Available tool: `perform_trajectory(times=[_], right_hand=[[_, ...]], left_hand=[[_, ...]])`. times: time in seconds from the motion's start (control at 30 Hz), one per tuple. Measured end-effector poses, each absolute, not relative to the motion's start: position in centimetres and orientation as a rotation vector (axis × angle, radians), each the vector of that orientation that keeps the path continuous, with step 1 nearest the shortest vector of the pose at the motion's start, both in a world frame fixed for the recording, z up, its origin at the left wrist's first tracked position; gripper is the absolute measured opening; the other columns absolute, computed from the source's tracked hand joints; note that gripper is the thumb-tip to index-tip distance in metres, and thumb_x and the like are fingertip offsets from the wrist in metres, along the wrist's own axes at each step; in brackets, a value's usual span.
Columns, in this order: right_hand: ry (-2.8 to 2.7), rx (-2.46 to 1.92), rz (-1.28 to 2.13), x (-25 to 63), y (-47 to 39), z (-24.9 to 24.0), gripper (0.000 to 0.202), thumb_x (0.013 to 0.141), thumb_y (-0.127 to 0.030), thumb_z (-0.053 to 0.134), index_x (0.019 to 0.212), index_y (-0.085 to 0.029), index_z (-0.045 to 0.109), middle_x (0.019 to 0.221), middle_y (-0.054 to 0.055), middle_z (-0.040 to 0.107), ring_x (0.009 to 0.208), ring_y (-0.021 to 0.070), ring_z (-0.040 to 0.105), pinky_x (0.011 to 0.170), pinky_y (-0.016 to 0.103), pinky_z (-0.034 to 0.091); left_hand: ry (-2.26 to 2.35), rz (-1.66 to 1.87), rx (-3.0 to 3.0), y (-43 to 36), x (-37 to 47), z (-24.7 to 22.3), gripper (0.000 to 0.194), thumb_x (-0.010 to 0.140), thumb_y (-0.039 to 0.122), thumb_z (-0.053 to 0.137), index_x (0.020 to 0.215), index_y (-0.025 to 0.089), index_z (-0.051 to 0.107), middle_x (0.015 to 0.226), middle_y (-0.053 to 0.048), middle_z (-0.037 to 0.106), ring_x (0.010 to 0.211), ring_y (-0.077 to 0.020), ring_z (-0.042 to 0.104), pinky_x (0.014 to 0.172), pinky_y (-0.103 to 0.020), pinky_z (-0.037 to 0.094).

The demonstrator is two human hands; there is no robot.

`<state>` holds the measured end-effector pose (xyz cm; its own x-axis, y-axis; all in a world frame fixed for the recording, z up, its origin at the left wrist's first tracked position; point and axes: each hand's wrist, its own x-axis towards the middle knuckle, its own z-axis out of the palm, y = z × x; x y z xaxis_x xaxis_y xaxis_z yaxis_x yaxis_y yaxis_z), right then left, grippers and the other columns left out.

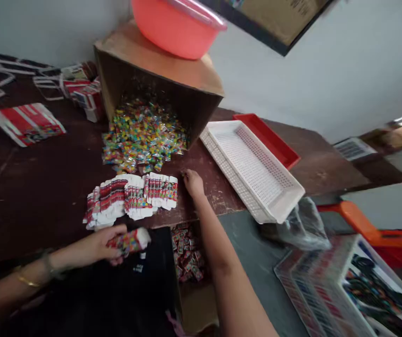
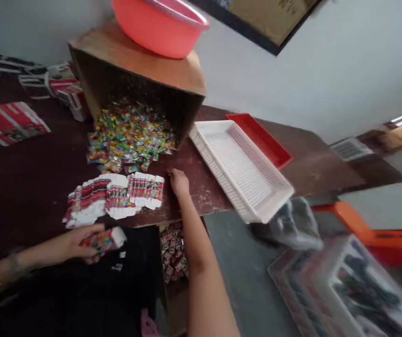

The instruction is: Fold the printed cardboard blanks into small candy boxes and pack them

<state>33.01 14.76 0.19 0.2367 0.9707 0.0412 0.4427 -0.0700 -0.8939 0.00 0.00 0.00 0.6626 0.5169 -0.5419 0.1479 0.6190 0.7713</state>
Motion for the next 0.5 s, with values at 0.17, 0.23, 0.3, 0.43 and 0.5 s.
perform_trajectory(times=[0.17,0.23,0.3,0.43,0.5], right_hand=[[-1.31,-1.541,0.986,29.6,6.6,-0.4,0.023,0.085,-0.034,0.055,0.103,-0.021,0.054,0.08,0.0,0.063,0.074,0.0153,0.06,0.07,0.026,0.05],[-1.249,-1.317,1.264,27.4,3.6,-0.2,0.04,0.086,-0.038,0.058,0.123,-0.025,0.049,0.086,0.0,0.065,0.076,0.015,0.062,0.07,0.026,0.052],[-1.205,-1.172,1.395,25.7,1.8,0.0,0.043,0.087,-0.038,0.06,0.128,-0.028,0.049,0.092,0.0,0.065,0.079,0.0147,0.062,0.072,0.026,0.052],[-1.367,-1.216,1.165,25.2,1.8,0.7,0.019,0.088,-0.032,0.061,0.105,-0.022,0.063,0.097,0.003,0.064,0.087,0.0154,0.06,0.081,0.028,0.05],[-1.539,-1.249,1.033,25.6,2.2,1.3,0.012,0.088,-0.029,0.062,0.097,-0.021,0.066,0.095,0.003,0.064,0.091,0.0172,0.058,0.088,0.033,0.047]], left_hand=[[0.96,0.499,0.729,0.8,2.8,0.3,0.044,0.084,0.033,0.066,0.123,0.02,0.051,0.104,-0.007,0.07,0.078,-0.0172,0.067,0.066,-0.029,0.054],[0.929,0.463,0.757,0.9,3.6,0.2,0.038,0.084,0.035,0.064,0.117,0.017,0.056,0.104,-0.009,0.07,0.076,-0.0174,0.066,0.059,-0.027,0.052],[0.875,0.402,0.796,0.8,4.3,0.3,0.036,0.083,0.036,0.065,0.112,0.016,0.06,0.104,-0.01,0.07,0.079,-0.0195,0.067,0.06,-0.029,0.053],[0.779,0.347,0.788,0.6,5.1,1.1,0.037,0.078,0.03,0.071,0.111,0.016,0.061,0.107,-0.01,0.07,0.092,-0.0242,0.067,0.075,-0.038,0.057],[0.766,0.359,0.752,0.4,5.2,1.5,0.04,0.077,0.027,0.072,0.114,0.017,0.06,0.106,-0.009,0.07,0.095,-0.0248,0.067,0.078,-0.039,0.058]])
